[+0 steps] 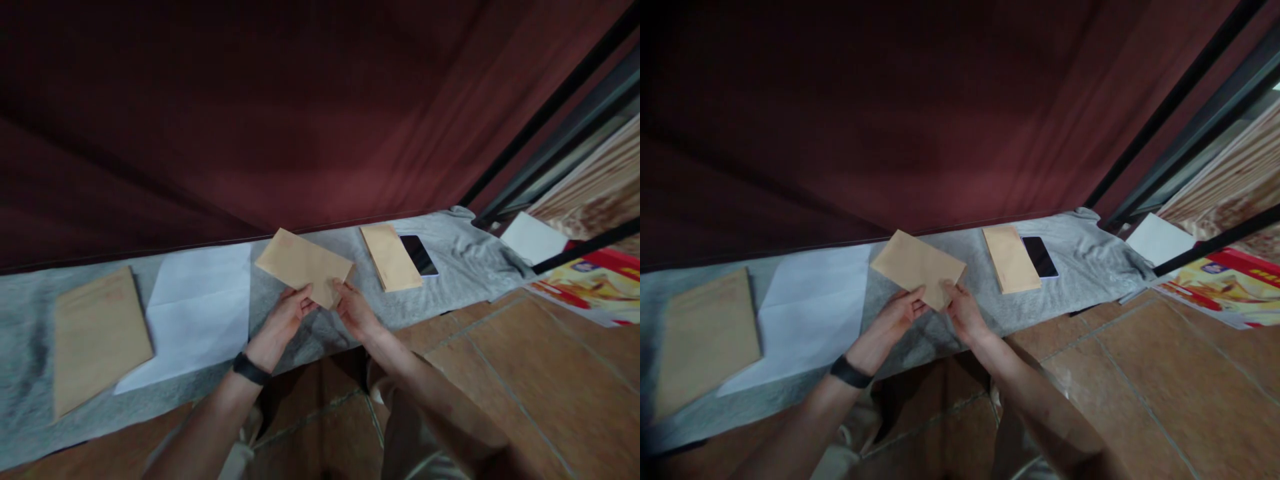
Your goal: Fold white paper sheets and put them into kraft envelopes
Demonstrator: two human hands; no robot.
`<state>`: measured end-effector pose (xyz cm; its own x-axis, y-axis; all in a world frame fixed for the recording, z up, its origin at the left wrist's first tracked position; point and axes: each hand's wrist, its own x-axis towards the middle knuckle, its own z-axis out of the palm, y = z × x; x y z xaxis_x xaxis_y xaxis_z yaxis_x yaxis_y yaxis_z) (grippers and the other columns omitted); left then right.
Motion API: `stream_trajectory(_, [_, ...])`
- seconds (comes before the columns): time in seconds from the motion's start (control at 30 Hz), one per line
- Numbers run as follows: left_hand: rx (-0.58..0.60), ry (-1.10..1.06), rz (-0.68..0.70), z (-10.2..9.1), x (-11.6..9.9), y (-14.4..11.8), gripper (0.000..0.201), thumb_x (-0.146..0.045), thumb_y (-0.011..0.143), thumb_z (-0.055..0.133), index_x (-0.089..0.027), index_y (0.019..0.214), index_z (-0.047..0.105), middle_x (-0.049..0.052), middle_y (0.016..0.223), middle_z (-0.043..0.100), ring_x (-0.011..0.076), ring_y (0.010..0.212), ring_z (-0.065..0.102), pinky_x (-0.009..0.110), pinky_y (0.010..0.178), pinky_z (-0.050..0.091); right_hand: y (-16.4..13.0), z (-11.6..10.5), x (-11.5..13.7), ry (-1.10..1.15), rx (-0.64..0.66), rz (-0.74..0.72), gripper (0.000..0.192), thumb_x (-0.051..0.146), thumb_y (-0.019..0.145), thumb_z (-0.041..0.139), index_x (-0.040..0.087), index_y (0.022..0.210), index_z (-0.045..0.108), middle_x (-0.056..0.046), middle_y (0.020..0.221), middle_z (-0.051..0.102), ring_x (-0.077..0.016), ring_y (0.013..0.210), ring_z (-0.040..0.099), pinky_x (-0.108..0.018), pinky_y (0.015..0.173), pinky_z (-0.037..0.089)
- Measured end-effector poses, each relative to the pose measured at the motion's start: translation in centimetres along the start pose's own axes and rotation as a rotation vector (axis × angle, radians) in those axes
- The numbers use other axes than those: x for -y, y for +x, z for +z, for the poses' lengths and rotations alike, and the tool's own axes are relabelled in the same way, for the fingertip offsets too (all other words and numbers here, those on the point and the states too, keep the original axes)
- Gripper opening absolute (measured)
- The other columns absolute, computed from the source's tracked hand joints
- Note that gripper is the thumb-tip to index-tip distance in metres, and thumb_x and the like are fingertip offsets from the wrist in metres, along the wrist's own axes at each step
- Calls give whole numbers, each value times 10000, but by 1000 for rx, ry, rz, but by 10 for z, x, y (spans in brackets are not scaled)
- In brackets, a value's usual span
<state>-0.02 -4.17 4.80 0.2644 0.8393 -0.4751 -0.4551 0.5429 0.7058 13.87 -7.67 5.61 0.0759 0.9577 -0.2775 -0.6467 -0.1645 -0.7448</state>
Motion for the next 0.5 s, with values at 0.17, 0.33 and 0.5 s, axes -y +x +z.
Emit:
stream_trajectory(0.17, [-31,219,86,-18,-12,4,402,-205,714,832,-154,1081,678,91,985,784,237,880,750,305,711,586,15,-24,15,-226,-81,2,278,420,832,690,196,995,682,-38,958,769,-178,825,716,-282,722,556])
stream_trajectory(0.33, [-69,399,85,-30,-23,8,470,-199,628,873,-170,1045,657,64,961,776,229,850,733,272,646,553,30,-45,22,-391,-55,63,331,402,903,568,184,1118,693,-59,934,764,-186,812,710,-296,697,545])
stream_trajectory(0.5, [-159,446,77,-39,-21,21,631,-71,623,804,-201,1201,585,5,836,752,209,753,718,266,656,530,35,-54,7,-849,141,-84,295,411,836,706,195,1033,746,-34,963,756,-206,924,694,-375,900,557])
